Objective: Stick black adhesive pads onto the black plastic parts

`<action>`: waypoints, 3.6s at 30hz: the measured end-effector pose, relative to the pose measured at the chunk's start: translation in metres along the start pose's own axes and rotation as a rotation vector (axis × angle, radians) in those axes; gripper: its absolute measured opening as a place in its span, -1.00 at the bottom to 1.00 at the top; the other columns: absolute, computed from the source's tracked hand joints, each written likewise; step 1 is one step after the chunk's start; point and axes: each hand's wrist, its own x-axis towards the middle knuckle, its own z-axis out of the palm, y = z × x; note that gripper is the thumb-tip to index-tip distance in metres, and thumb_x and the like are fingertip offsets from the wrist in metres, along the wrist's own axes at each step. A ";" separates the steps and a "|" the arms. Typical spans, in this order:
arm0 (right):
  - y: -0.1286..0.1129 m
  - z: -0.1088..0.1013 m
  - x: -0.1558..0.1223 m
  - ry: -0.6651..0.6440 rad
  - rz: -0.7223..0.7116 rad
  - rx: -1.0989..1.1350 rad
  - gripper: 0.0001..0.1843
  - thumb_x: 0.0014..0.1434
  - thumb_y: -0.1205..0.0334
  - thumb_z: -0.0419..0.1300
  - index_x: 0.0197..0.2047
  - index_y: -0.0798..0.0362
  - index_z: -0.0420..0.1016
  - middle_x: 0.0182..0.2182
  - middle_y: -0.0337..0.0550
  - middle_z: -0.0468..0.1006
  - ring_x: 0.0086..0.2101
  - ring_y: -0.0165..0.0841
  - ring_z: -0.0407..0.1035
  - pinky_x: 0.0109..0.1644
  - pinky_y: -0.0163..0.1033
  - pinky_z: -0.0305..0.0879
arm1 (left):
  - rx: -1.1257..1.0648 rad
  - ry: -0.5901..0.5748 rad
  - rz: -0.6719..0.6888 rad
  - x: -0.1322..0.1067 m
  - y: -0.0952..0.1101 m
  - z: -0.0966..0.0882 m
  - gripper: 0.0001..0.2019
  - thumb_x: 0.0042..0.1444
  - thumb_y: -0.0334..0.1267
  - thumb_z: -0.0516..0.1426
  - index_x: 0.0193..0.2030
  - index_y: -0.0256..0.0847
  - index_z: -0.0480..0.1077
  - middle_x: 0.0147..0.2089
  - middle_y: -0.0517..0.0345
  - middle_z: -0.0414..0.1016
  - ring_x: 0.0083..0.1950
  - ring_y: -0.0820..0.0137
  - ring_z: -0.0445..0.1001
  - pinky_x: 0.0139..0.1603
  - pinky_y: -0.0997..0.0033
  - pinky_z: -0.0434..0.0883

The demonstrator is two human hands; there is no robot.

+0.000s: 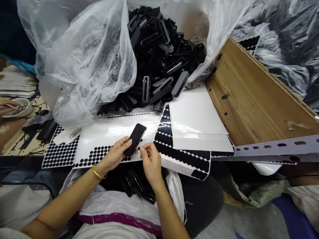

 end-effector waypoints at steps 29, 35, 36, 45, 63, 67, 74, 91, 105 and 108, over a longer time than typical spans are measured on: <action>0.000 -0.028 -0.023 0.377 -0.143 -0.497 -0.95 0.17 0.22 0.03 -0.31 -0.01 0.26 -0.48 -0.24 0.41 -0.53 -0.39 0.28 -0.43 -0.29 0.19 | -0.069 -0.126 -0.100 -0.024 -0.019 0.020 -0.77 0.12 -0.10 0.11 -0.18 -0.20 0.36 -0.21 0.11 0.50 -0.19 0.39 0.45 -0.11 0.37 0.32; 0.014 -0.112 -0.053 0.636 -0.156 -0.771 -0.87 0.16 0.15 0.07 -0.30 0.02 0.34 -0.38 -0.14 0.41 -0.41 -0.33 0.28 -0.30 -0.21 0.22 | -0.103 -0.228 -0.145 -0.014 -0.026 0.026 -0.75 0.11 -0.10 0.13 -0.17 -0.22 0.39 -0.06 0.03 0.50 -0.01 0.30 0.44 0.03 0.29 0.30; 0.018 -0.122 -0.056 0.610 -0.185 -0.858 -0.85 0.16 0.13 0.07 -0.29 0.03 0.35 -0.36 -0.11 0.40 -0.37 -0.29 0.28 -0.27 -0.18 0.22 | -0.095 -0.230 -0.151 -0.012 -0.028 0.027 -0.74 0.11 -0.11 0.13 -0.15 -0.22 0.39 -0.05 0.03 0.50 0.01 0.29 0.43 0.04 0.29 0.30; 0.016 -0.122 -0.054 0.289 -0.232 -1.015 -0.86 0.14 0.24 0.05 -0.44 0.01 0.33 -0.45 -0.12 0.37 -0.38 -0.25 0.26 -0.30 -0.16 0.14 | -0.116 -0.202 -0.177 -0.002 -0.035 0.023 -0.71 0.09 -0.12 0.15 -0.08 -0.22 0.38 -0.05 0.02 0.51 0.07 0.27 0.40 0.10 0.25 0.28; -0.011 -0.024 -0.023 -0.135 0.227 0.073 -0.81 0.07 0.14 0.10 -0.49 0.02 0.21 -0.64 -0.36 0.27 -0.62 -0.51 0.10 -0.56 -0.37 0.01 | -0.181 -0.270 -0.203 -0.023 -0.020 0.013 -0.73 0.13 -0.21 0.12 -0.03 -0.17 0.34 -0.20 0.12 0.48 -0.24 0.44 0.48 -0.13 0.33 0.45; -0.013 -0.025 -0.021 -0.153 0.225 0.053 -0.80 0.07 0.15 0.10 -0.50 0.02 0.20 -0.65 -0.36 0.27 -0.62 -0.50 0.11 -0.56 -0.37 0.01 | -0.189 -0.270 -0.207 -0.024 -0.019 0.014 -0.72 0.13 -0.20 0.13 -0.02 -0.17 0.34 -0.21 0.12 0.48 -0.25 0.45 0.48 -0.13 0.33 0.45; -0.015 -0.025 -0.018 -0.151 0.204 0.016 -0.81 0.08 0.17 0.09 -0.50 0.02 0.19 -0.66 -0.36 0.27 -0.62 -0.50 0.11 -0.56 -0.38 0.04 | -0.179 -0.288 -0.198 -0.024 -0.017 0.013 -0.71 0.12 -0.19 0.13 -0.01 -0.16 0.34 -0.17 0.09 0.49 -0.22 0.43 0.49 -0.09 0.33 0.43; -0.006 -0.015 -0.018 -0.033 0.149 -0.031 -0.82 0.07 0.15 0.11 -0.48 0.02 0.25 -0.61 -0.33 0.30 -0.58 -0.46 0.23 -0.53 -0.36 0.25 | 0.046 -0.280 -0.097 -0.026 -0.016 0.014 -0.61 0.10 -0.26 0.13 0.09 -0.07 0.25 0.01 0.12 0.37 -0.02 0.37 0.38 0.03 0.26 0.39; -0.006 -0.034 -0.026 0.325 -0.043 -0.257 -0.78 0.13 0.20 0.08 -0.15 0.00 0.16 -0.50 -0.31 0.33 -0.50 -0.41 0.30 -0.42 -0.31 0.25 | 0.354 -0.495 -0.081 -0.039 0.000 -0.008 -0.59 0.09 -0.27 0.12 0.11 -0.13 0.26 -0.01 0.00 0.43 -0.03 0.27 0.45 0.03 0.19 0.37; -0.007 -0.048 -0.022 0.368 -0.074 -0.222 -0.79 0.12 0.19 0.11 -0.17 0.00 0.20 -0.50 -0.30 0.32 -0.49 -0.41 0.28 -0.40 -0.31 0.25 | 0.637 -0.532 0.043 -0.027 0.020 -0.023 -0.59 0.03 -0.24 0.17 0.07 -0.11 0.34 0.02 0.00 0.45 0.01 0.22 0.43 0.05 0.19 0.36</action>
